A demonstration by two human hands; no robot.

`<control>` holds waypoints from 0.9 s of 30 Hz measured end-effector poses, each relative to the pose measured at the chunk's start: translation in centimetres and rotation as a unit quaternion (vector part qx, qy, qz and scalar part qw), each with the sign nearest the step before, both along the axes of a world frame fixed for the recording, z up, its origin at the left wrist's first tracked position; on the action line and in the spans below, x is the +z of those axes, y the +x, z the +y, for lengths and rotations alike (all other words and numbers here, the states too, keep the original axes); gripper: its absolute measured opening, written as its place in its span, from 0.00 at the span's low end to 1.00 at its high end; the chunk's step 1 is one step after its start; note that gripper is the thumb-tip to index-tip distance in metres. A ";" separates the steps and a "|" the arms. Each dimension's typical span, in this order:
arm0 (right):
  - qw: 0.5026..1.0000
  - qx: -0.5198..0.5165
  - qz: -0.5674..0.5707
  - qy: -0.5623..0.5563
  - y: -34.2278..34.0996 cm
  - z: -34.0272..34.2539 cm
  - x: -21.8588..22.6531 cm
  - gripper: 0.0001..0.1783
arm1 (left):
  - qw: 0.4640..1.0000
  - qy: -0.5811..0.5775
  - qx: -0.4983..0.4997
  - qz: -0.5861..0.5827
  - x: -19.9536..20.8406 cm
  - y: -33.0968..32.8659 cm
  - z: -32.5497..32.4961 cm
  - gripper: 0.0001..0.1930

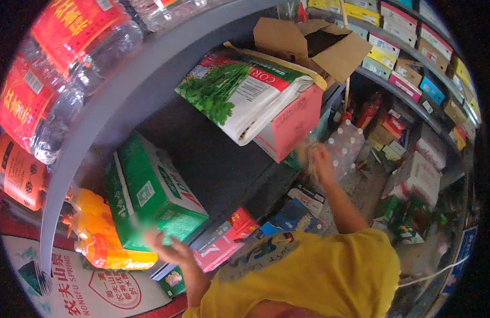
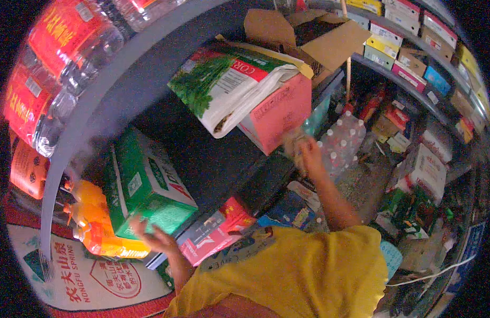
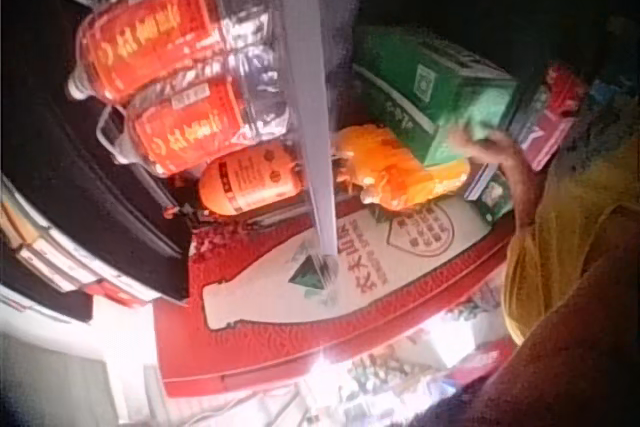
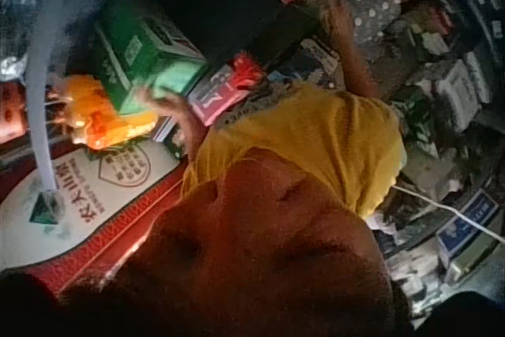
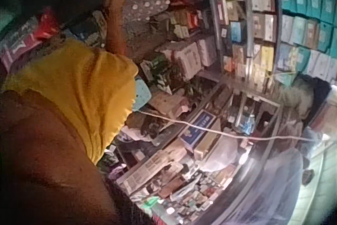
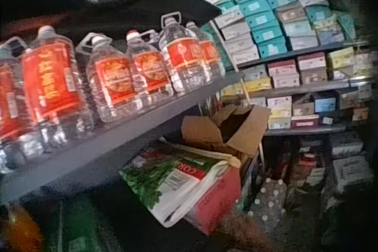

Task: The person wipes a store shelf with a cloth, moving boxes and bottles aside to clean the surface. They then place the items back on the shelf and continue wiping other areas.

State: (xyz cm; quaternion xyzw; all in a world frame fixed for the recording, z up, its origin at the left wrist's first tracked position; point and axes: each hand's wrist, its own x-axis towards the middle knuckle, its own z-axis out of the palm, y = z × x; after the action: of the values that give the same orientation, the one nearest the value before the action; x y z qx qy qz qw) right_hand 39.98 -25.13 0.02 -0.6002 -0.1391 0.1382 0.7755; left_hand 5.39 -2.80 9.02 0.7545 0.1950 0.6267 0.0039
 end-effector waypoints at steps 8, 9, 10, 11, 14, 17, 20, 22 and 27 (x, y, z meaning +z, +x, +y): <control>0.976 -0.040 -0.194 -0.088 14.3 -2.0 0.4 0.32 | 0.878 -0.337 -0.262 0.215 -3.2 21.1 -5.4 0.39; 0.968 -0.027 -0.233 -0.091 15.5 -1.4 0.7 0.32 | 0.885 -0.329 -0.256 0.209 -2.5 22.9 -5.5 0.39; 0.950 -0.005 -0.288 -0.122 16.0 -1.0 2.2 0.35 | 0.892 -0.321 -0.246 0.203 -1.4 24.3 -5.6 0.39; 0.940 0.006 -0.304 -0.155 16.7 -0.8 2.8 0.35 | 0.897 -0.311 -0.242 0.200 -0.5 25.7 -5.6 0.39; 0.914 0.048 -0.337 -0.219 18.5 -0.2 4.0 0.35 | 0.894 -0.297 -0.247 0.229 0.9 28.4 -5.4 0.37; 0.900 0.085 -0.351 -0.245 19.2 0.3 5.2 0.29 | 0.915 -0.245 -0.234 0.220 0.4 29.6 -5.1 0.35; 0.886 0.066 -0.373 -0.267 18.8 0.5 5.7 0.23 | 0.911 -0.240 -0.262 0.211 0.5 29.4 -4.4 0.33; 0.906 0.070 -0.364 -0.202 18.4 0.7 5.6 0.21 | 0.923 -0.215 -0.245 0.206 1.0 29.3 -4.3 0.29; 0.878 0.001 -0.413 -0.242 15.2 2.1 5.6 0.21 | 0.892 -0.305 -0.294 0.158 1.5 28.2 -1.9 0.20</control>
State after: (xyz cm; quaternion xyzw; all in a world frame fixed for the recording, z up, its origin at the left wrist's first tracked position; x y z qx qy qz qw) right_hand 55.17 -23.04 5.64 -0.7712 -0.4098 -0.0919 0.4784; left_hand 33.58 -4.66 10.49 0.8280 0.1443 0.3794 0.3868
